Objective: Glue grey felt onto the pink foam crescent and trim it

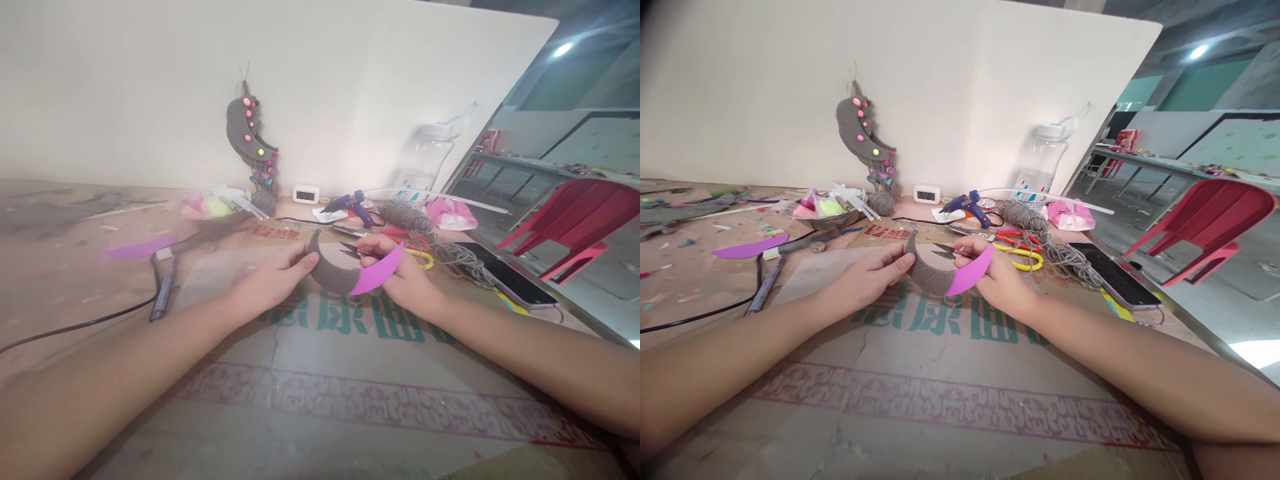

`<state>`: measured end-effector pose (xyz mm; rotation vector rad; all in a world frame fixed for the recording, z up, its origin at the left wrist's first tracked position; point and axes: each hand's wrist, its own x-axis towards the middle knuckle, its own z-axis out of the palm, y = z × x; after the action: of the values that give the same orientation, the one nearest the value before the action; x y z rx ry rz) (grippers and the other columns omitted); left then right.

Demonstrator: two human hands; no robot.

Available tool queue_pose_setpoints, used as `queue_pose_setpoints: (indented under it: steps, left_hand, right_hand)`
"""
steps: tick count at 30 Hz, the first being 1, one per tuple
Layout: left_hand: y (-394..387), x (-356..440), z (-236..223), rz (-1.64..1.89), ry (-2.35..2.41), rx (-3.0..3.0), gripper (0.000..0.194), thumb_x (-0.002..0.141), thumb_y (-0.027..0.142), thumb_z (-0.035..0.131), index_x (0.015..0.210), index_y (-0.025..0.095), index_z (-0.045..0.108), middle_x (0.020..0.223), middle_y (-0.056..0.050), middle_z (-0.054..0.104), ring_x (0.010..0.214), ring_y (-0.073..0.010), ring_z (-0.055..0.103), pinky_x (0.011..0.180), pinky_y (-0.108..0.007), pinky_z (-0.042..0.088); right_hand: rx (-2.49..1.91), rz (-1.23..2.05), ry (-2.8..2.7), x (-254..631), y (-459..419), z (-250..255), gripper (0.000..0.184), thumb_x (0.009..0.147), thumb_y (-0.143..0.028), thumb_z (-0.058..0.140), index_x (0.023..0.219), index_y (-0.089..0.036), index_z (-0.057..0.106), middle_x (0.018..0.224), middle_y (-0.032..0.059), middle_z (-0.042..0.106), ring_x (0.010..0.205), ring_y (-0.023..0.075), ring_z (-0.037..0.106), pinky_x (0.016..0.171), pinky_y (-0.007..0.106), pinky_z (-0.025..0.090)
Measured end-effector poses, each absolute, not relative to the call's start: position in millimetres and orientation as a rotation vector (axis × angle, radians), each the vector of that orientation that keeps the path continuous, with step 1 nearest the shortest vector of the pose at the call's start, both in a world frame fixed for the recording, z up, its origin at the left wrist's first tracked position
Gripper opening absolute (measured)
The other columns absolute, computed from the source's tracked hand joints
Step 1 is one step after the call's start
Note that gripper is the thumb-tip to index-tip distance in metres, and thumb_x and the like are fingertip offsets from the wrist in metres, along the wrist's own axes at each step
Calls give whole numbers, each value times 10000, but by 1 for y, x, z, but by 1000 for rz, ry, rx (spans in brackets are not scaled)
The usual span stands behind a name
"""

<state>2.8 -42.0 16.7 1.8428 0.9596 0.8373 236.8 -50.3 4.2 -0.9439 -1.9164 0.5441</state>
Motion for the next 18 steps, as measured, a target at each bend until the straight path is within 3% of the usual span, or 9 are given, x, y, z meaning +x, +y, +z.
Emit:
queue_pose_setpoints:
  steps: [6, 11, 18]
  left_hand:
    - [-35, 3, 11, 763, 916, 1855, 311, 878, 470, 467, 948, 185, 571, 783, -4, 550, 641, -124, 442, 566, -231, 350]
    - [-36, 3, 11, 787, 910, 1915, 305, 864, 463, 495, 887, 182, 611, 801, -19, 606, 694, -136, 519, 625, -246, 399]
    - [-38, 3, 10, 691, 973, 1812, 333, 821, 494, 539, 896, 186, 641, 703, -4, 608, 615, -129, 545, 536, -222, 395]
  right_hand:
    - [-956, 577, -1903, 236, -50, 5, 230, 900, -374, 528, 1052, -201, 538, 933, 62, 649, 841, 173, 640, 688, 302, 531]
    - [-983, 543, -1927, 236, -50, 6, 181, 897, -317, 532, 1033, -198, 542, 888, 48, 669, 804, 165, 655, 660, 287, 537]
    - [-969, 146, -2120, 239, -49, 5, 201, 888, -303, 560, 1064, -214, 600, 981, 72, 686, 861, 195, 664, 716, 335, 544]
